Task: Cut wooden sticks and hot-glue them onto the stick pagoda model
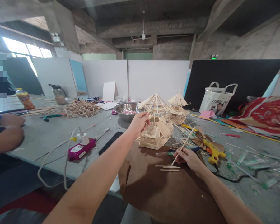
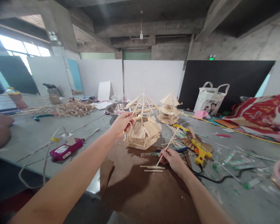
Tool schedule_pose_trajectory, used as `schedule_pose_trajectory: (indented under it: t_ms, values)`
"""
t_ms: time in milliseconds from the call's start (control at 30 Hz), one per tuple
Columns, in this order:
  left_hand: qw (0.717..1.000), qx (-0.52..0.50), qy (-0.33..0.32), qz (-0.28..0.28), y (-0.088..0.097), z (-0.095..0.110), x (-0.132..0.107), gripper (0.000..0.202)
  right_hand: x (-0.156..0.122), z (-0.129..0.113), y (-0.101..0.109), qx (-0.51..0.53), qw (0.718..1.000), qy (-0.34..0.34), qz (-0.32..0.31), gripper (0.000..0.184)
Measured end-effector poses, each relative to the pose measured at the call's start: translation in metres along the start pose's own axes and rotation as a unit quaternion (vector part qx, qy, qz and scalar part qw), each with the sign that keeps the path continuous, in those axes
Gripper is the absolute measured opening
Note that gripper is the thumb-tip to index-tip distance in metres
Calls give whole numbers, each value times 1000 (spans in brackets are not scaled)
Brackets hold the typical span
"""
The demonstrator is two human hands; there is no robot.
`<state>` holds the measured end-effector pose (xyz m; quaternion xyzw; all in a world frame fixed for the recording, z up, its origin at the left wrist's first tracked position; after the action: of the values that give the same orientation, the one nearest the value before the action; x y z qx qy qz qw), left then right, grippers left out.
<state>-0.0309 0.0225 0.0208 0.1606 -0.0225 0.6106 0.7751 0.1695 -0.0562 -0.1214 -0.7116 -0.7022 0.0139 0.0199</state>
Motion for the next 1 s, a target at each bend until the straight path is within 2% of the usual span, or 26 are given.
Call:
schedule_pose_trajectory:
  t_ms: [400, 1000]
  values:
    - [1000, 30, 0, 4, 1, -2, 0, 24, -1, -1, -1, 5, 1000, -1, 2, 33]
    - [1000, 27, -1, 9, 0, -1, -1, 23, -1, -2, -2, 8, 1000, 2, -2, 35]
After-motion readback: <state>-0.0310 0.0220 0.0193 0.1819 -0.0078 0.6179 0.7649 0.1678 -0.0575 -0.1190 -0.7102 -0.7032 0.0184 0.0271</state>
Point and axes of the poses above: each hand's wrist, its own x-axis towards the middle knuckle, its own y-axis out of the back of the hand, z = x × y, the point moved 3 cm from there along x, towards the middle knuckle, and after that the axes turned 9 degrees about x, right-handed, at the moved point
